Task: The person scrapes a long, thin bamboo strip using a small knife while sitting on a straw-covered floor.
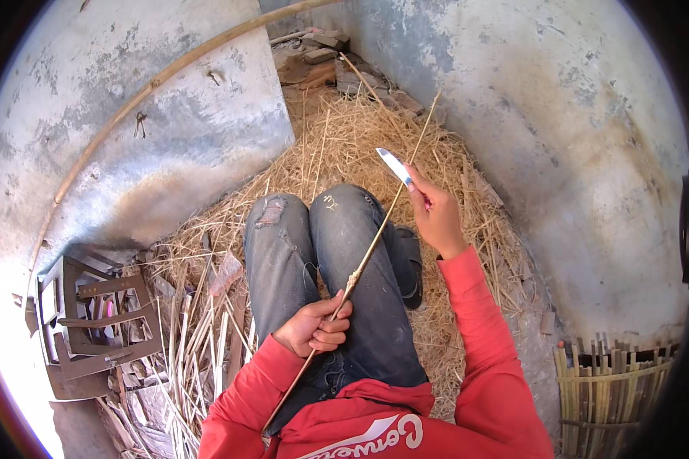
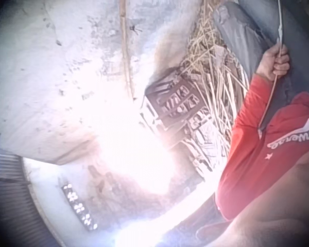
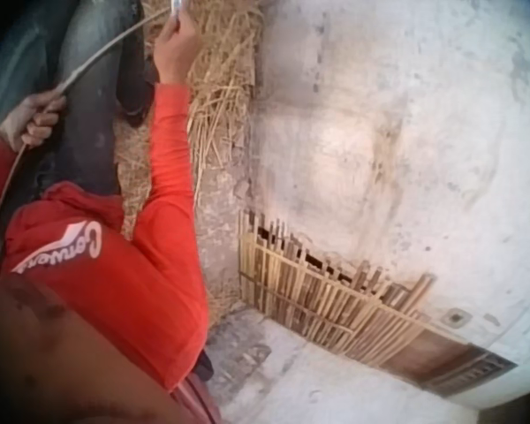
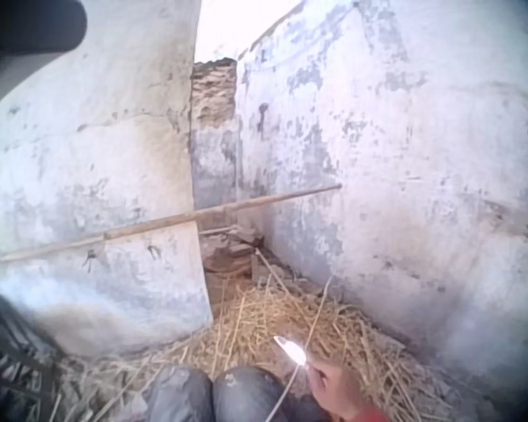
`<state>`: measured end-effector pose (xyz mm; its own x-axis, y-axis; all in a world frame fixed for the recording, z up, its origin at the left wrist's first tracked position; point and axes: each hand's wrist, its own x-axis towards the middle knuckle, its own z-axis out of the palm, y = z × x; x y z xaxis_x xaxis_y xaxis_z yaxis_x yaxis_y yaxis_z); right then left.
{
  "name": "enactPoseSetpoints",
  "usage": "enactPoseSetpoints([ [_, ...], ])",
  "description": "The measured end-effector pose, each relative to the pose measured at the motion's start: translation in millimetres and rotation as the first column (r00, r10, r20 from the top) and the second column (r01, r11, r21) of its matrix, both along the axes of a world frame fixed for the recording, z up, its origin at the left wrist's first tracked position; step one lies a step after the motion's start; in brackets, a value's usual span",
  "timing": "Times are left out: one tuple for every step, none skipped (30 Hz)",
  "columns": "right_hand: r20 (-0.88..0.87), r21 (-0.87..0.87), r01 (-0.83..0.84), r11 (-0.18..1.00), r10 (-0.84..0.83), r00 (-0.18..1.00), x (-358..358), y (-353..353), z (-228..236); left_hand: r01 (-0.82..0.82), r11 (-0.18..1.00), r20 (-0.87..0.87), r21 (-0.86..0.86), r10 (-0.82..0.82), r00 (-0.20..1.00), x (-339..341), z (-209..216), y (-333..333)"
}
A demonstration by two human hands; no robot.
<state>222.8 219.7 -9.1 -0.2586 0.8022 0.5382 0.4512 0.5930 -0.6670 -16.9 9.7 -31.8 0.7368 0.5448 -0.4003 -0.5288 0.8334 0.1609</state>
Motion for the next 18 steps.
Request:
enactPoseSetpoints([
  [0.042, -0.022, 0.016, 1.0, -0.015, 0.999, -0.7, 1.3, -0.1, -0.001, 1.0, -0.056, 0.021, 0.003, 0.998, 0.8, 3.1, -0.7],
  [0.035, -0.04, 0.009, 0.999, -0.008, 0.999, -1.2, 1.9, 0.0, -0.001, 0.999, -0.111, 0.042, 0.006, 0.994, 2.0, 6.5, -0.8],
  [0.03, -0.062, 0.001, 0.998, 0.001, 1.0, -2.4, 0.5, 2.1, -0.002, 0.998, -0.163, 0.059, 0.011, 0.987, 3.4, 8.2, -1.7],
  [0.025, -0.084, -0.007, 0.996, 0.009, 1.0, -3.6, -1.4, 3.7, -0.006, 0.998, -0.182, 0.069, 0.018, 0.983, 4.5, 9.6, -2.3],
  [0.044, -0.095, -0.039, 0.995, 0.043, 0.998, -4.7, -6.2, 3.9, -0.009, 0.997, -0.201, 0.08, 0.025, 0.979, 5.5, 10.7, -2.4],
  [0.06, -0.107, -0.072, 0.992, 0.078, 0.995, -6.7, -14.2, 3.2, -0.012, 0.996, -0.221, 0.09, 0.032, 0.975, 5.5, 11.7, -2.7],
  [0.076, -0.119, -0.104, 0.987, 0.113, 0.991, -8.1, -21.2, 1.6, -0.013, 0.996, -0.205, 0.083, 0.03, 0.978, 5.0, 11.0, -2.5],
  [0.066, -0.127, -0.118, 0.985, 0.127, 0.99, -8.8, -25.4, -1.5, -0.014, 0.997, -0.188, 0.077, 0.029, 0.982, 4.1, 9.4, -2.0],
  [0.058, -0.129, -0.128, 0.983, 0.136, 0.989, -8.5, -27.9, -3.6, -0.012, 0.997, -0.17, 0.076, 0.025, 0.985, 4.0, 8.9, -0.5],
  [0.05, -0.131, -0.137, 0.982, 0.145, 0.988, -8.6, -31.5, -5.5, -0.01, 0.998, -0.16, 0.063, 0.02, 0.987, 4.5, 9.9, 0.0],
  [0.004, -0.121, -0.154, 0.981, 0.155, 0.988, -11.0, -38.0, -8.6, -0.007, 0.999, -0.15, 0.05, 0.015, 0.989, 5.1, 11.2, 0.1],
  [-0.026, -0.104, -0.172, 0.98, 0.17, 0.985, -14.0, -43.9, -11.6, -0.005, 0.999, -0.139, 0.034, 0.01, 0.99, 5.5, 11.7, -0.5],
  [-0.056, -0.087, -0.19, 0.978, 0.185, 0.981, -16.7, -49.3, -14.7, -0.006, 1.0, -0.14, 0.027, 0.009, 0.99, 5.5, 11.8, -0.5],
  [-0.085, -0.069, -0.206, 0.976, 0.2, 0.976, -17.5, -55.5, -17.1, -0.006, 1.0, -0.142, 0.019, 0.009, 0.99, 5.2, 11.9, -0.3],
  [-0.015, -0.141, -0.237, 0.961, 0.238, 0.971, -18.2, -66.7, -7.4, -0.017, 1.0, -0.145, 0.012, 0.019, 0.989, 3.6, 11.8, -1.1],
  [-0.026, -0.13, -0.262, 0.956, 0.261, 0.965, -18.9, -75.7, -10.4, -0.016, 1.0, -0.146, 0.015, 0.018, 0.989, 4.6, 11.8, -0.1],
  [-0.037, -0.119, -0.287, 0.95, 0.285, 0.958, -20.5, -85.0, -14.5, -0.014, 1.0, -0.147, 0.018, 0.017, 0.989, 5.6, 10.9, 1.1],
  [-0.045, -0.107, -0.313, 0.944, 0.31, 0.95, -23.5, -91.7, -13.5, -0.014, 1.0, -0.146, 0.022, 0.017, 0.989, 4.7, 9.9, 1.6],
])
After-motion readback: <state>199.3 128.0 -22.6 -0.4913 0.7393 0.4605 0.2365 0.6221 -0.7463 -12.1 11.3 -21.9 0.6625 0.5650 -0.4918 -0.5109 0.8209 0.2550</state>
